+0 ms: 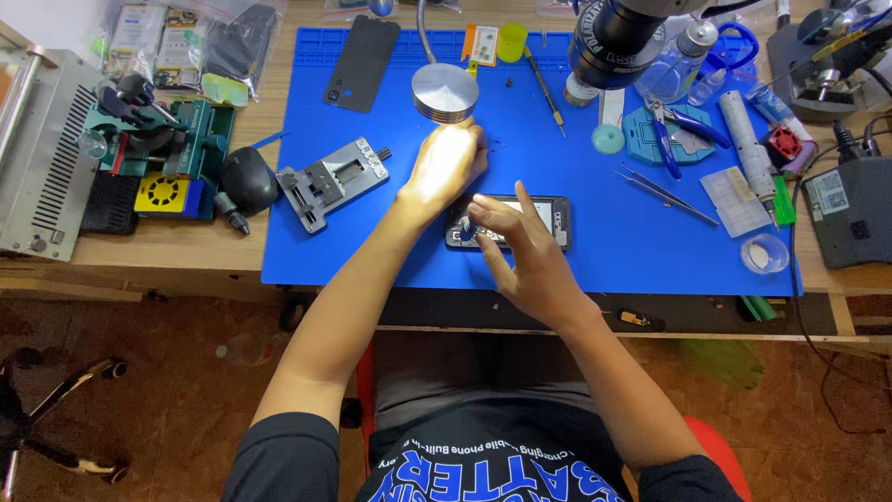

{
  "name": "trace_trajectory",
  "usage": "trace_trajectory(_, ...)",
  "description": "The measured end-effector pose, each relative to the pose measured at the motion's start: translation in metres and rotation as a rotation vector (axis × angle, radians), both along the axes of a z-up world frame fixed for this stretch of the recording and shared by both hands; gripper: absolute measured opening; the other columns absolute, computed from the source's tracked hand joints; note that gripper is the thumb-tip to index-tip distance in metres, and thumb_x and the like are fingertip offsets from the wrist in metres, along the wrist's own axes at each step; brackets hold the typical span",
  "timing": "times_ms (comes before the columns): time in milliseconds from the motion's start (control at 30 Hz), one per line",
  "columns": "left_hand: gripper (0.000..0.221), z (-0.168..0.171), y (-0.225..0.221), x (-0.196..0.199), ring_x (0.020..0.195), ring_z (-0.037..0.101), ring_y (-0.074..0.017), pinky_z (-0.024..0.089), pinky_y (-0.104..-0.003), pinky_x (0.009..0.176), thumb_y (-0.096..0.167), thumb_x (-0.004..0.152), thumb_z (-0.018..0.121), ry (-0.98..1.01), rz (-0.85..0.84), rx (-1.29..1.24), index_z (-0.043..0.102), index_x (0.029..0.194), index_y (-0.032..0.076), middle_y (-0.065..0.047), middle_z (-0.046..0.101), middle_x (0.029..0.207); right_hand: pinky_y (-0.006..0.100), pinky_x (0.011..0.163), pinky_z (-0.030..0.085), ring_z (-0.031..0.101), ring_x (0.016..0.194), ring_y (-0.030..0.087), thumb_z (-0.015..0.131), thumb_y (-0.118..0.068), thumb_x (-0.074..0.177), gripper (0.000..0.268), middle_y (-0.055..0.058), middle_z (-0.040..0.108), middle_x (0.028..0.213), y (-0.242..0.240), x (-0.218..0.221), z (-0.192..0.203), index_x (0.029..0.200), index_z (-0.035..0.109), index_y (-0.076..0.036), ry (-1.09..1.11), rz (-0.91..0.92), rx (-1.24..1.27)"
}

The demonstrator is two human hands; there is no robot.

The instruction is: The person uses a small screwdriver to remove screws from a disassembled mobile phone placed on a blue workbench. They repeatedly unscrew and place screws aside while working on the phone's internal components.

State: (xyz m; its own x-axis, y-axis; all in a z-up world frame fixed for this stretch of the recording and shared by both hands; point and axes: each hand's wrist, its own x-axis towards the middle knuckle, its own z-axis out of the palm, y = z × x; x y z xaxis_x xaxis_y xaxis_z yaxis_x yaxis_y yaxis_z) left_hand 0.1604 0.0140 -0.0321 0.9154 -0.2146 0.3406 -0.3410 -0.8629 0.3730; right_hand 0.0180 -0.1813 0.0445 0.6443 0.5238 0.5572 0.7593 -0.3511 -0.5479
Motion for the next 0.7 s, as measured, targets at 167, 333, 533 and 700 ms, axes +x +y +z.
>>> trace_trajectory(167, 0.009, 0.042, 0.01, -0.056, 0.078, 0.075, -0.0255, 0.06, -0.037, 0.073, 0.017, 0.087, 0.074, 0.077, 0.088, -0.571, 0.074, 0.091, 0.009, -0.01, 0.071, 0.079, 0.065, 0.123, 0.033, 0.065, 0.129, 0.036, 0.071, -0.007, 0.1, 0.044, 0.01, 0.072, 0.126, -0.003, 0.006, -0.003, 0.139, 0.056, -0.02, 0.057, 0.02, 0.066)
trace_trajectory(333, 0.008, 0.039, 0.03, -0.11, 0.072, 0.073, -0.0129, 0.06, -0.027, 0.071, 0.007, 0.086, 0.08, 0.093, 0.148, -0.911, 0.076, 0.093, 0.006, -0.01, 0.076, 0.082, 0.065, 0.123, 0.031, 0.063, 0.132, 0.036, 0.071, -0.007, 0.1, 0.044, 0.011, 0.072, 0.128, -0.002, 0.014, -0.007, 0.139, 0.057, -0.019, 0.072, 0.113, 0.113)
trace_trajectory(533, 0.027, 0.038, 0.041, -0.152, 0.082, 0.077, -0.0146, 0.066, -0.026, 0.079, -0.002, 0.088, 0.083, 0.33, 0.072, -1.305, 0.066, 0.11, 0.0, -0.013, 0.077, 0.095, 0.067, 0.118, 0.039, 0.068, 0.124, 0.041, 0.075, -0.008, 0.099, 0.047, 0.015, 0.074, 0.125, 0.005, 0.012, -0.001, 0.14, 0.054, -0.017, 0.048, 0.089, 0.066)
trace_trajectory(700, 0.021, 0.036, 0.039, -0.163, 0.083, 0.079, -0.0179, 0.068, -0.029, 0.078, 0.0, 0.091, 0.08, 0.386, 0.033, -1.425, 0.065, 0.106, -0.001, -0.016, 0.078, 0.096, 0.065, 0.102, 0.054, 0.073, 0.111, 0.044, 0.069, 0.0, 0.098, 0.054, 0.017, 0.076, 0.115, 0.011, -0.001, 0.017, 0.143, 0.048, -0.021, 0.274, 0.043, 0.088)
